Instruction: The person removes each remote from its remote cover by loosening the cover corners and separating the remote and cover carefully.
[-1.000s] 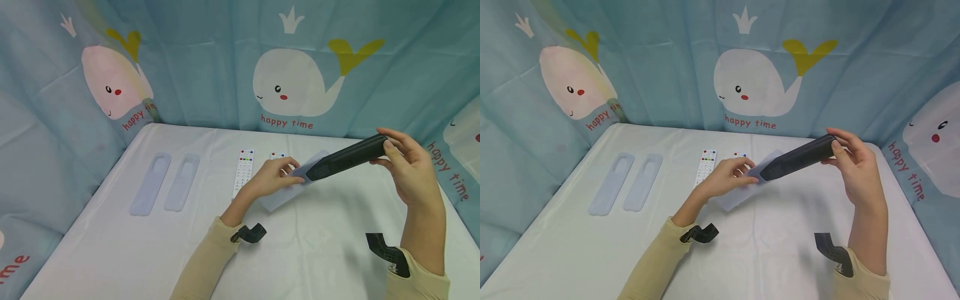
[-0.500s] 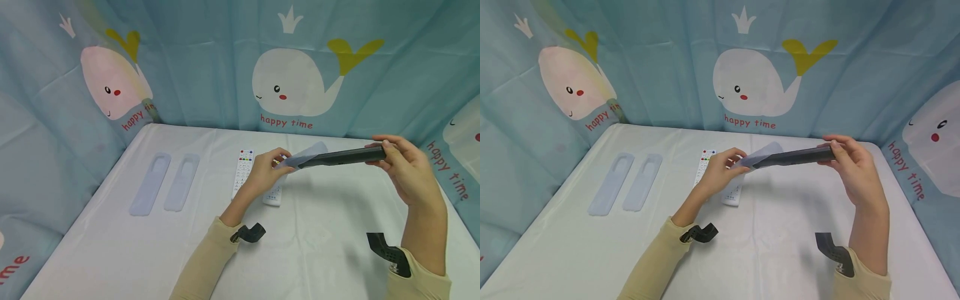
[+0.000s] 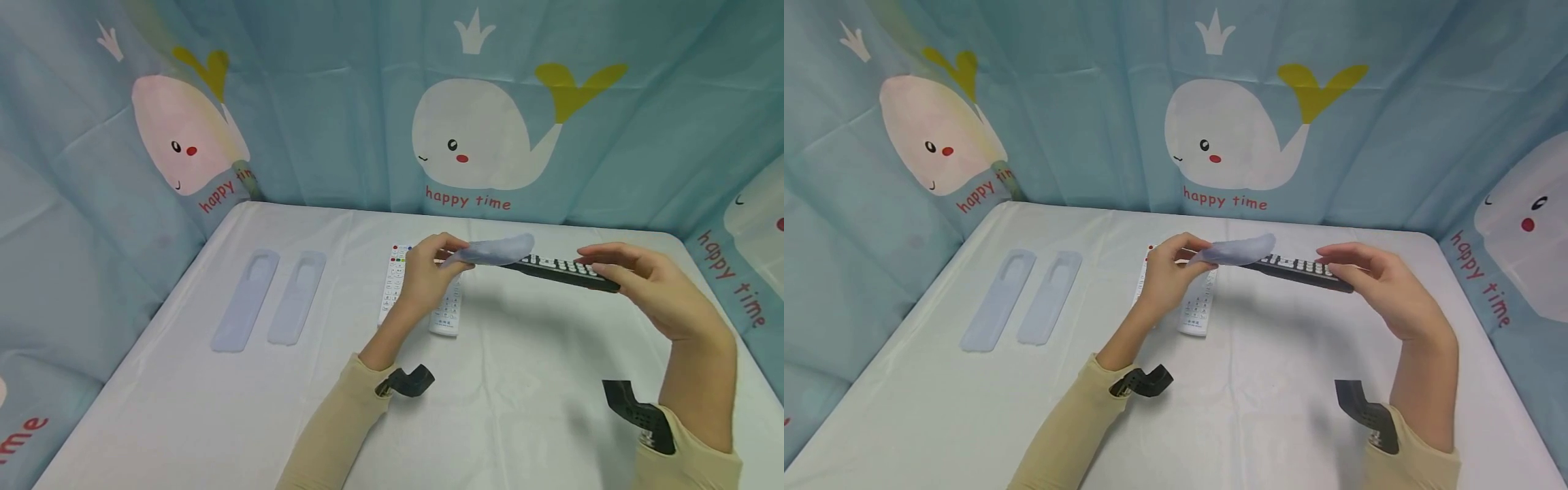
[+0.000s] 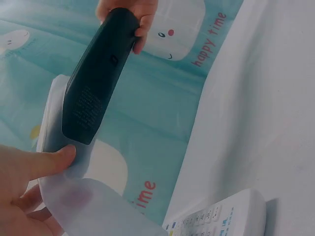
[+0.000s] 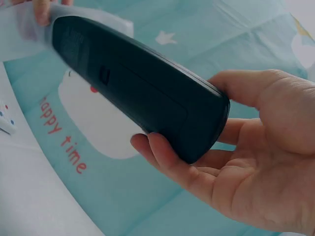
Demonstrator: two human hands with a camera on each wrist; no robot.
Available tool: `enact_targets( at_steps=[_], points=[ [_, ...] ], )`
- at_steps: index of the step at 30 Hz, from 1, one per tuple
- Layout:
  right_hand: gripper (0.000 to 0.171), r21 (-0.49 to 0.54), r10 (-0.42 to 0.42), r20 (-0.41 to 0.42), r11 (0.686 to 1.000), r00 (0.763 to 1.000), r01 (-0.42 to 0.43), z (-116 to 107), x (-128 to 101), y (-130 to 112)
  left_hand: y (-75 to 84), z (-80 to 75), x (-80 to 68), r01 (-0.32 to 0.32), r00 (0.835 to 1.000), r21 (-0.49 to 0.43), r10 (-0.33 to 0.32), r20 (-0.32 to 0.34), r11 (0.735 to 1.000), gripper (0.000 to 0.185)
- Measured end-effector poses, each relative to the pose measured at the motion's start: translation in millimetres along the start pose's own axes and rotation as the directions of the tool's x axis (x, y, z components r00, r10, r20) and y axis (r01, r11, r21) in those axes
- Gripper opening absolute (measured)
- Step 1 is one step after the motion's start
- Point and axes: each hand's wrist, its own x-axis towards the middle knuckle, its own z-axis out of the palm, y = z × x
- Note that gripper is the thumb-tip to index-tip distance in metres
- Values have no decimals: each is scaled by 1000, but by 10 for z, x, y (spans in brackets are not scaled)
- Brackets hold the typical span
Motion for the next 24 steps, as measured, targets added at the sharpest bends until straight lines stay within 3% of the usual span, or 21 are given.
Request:
enact_targets(
  at_steps=[8,15,24],
  points=[
    [32,-42,-6,116,999,993,11,83,58,-44,20,-33,2,-56,995,-87,49,-86,995,18],
    [36,-61,-3,191,998,982,15,172,100,-90,12,-60,13,-99,987,-82,88,-132,992,18],
    [36,-69,7,186,998,983,6,190,121,-100,-8,-116,40,-174,973,-36,166,-158,984,21]
  ],
)
